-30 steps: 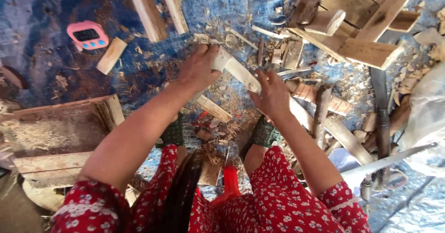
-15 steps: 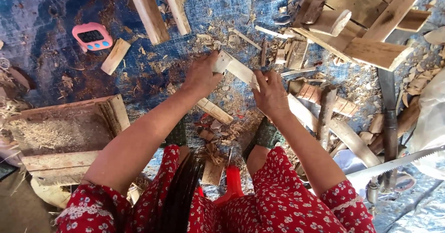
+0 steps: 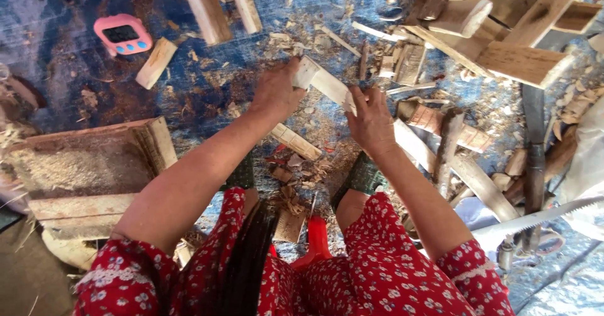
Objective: The person sits on a low stool on the workshop floor and assembles small wooden frames from cut sticks. They fit the pieces together, hold a frame square, and drive nails into the joints using a hammer, then smooth a stick with a hand plane and set the finished frame aside.
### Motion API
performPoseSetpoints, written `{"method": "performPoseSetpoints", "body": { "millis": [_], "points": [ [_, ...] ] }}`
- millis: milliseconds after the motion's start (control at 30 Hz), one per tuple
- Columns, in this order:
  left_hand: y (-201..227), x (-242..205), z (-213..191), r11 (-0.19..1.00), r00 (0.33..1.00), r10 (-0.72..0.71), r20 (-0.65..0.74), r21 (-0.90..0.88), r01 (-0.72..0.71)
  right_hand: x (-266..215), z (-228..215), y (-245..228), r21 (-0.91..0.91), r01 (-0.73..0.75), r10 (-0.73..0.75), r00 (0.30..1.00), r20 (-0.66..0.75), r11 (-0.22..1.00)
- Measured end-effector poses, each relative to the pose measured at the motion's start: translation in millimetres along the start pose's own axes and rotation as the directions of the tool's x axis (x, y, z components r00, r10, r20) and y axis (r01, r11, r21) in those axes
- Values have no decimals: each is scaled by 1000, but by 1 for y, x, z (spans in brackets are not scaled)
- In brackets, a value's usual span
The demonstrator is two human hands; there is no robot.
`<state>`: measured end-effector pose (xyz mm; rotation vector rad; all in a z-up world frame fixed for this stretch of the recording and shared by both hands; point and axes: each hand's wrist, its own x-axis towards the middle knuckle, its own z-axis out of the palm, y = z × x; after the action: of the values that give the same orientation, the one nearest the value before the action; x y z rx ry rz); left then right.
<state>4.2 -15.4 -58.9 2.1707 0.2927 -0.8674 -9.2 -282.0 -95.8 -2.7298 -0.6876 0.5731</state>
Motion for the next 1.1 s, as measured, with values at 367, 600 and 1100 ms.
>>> {"method": "performPoseSetpoints", "body": {
  "millis": [367, 600, 1100],
  "points": [
    [-17, -56, -43, 990, 989, 99, -112, -89, -110, -78, -13, -4, 196, 33, 14, 973, -230, 980],
    [-21, -16, -5, 998, 991, 64, -118, 14, -63, -82, 1, -35, 110, 181, -153, 963, -223, 977],
    [-16, 46, -2, 793, 910, 405, 87, 461, -397, 0, 10, 2, -175, 122, -138, 987, -81, 977]
  ]
}}
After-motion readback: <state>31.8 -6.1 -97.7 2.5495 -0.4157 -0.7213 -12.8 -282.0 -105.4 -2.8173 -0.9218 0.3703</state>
